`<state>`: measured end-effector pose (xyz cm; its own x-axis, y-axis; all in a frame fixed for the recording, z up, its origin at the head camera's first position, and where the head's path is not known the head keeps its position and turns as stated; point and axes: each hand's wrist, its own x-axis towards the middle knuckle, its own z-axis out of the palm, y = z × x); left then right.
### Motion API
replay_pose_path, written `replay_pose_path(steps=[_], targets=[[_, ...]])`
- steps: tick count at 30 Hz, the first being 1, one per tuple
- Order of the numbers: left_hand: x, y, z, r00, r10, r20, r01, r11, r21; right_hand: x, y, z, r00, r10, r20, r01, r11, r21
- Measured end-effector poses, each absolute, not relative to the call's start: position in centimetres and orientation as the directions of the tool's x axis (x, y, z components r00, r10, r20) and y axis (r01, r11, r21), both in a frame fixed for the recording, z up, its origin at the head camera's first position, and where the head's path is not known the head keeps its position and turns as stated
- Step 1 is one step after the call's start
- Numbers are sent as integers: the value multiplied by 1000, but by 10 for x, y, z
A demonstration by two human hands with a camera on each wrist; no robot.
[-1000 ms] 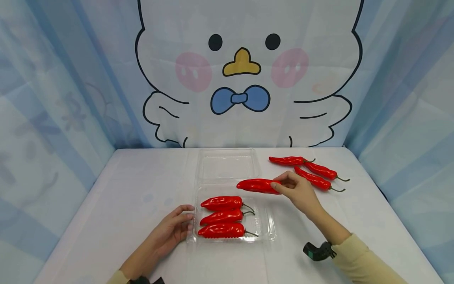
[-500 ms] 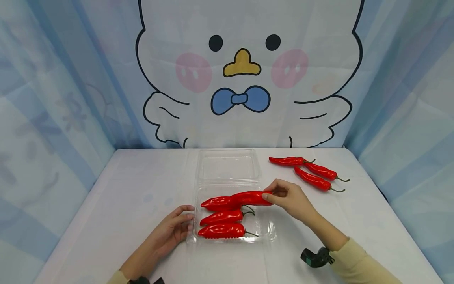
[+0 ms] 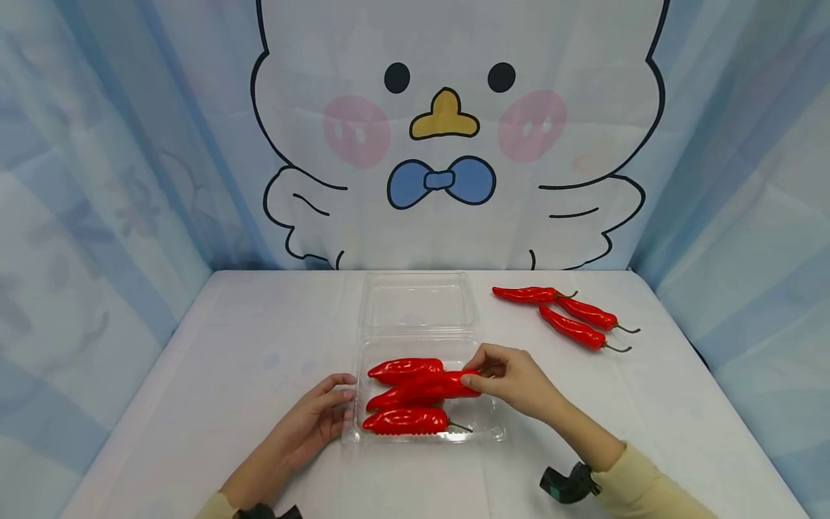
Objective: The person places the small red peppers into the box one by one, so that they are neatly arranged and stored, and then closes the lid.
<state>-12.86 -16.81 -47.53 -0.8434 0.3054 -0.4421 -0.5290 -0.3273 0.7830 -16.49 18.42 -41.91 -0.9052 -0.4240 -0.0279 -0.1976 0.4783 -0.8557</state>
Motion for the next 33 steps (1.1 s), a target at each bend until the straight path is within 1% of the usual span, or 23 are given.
replay_pose_path(steps=[6,12,16,25,33], targets=[[-128,-168,-475,-842,314,-438,-530,-328,782,-159,178,-421,-884,-467,-19,-226,463,-857],[-128,-168,-475,-842,321,-432,-527,-327,784,-154,170,-425,-883,-469,-35,-220,479,-850],[-128,-167,-475,-843,323,-431,-526,-326,785,-151,166,-427,-875,-483,-33,-224,464,-857],[-128,-167,-474,-843,317,-434,-527,-328,784,-148,154,-432,-845,-533,-33,-238,431,-871],[-129,-168,-475,-846,309,-436,-524,-327,786,-147,148,-434,-808,-588,-23,-283,423,-861]])
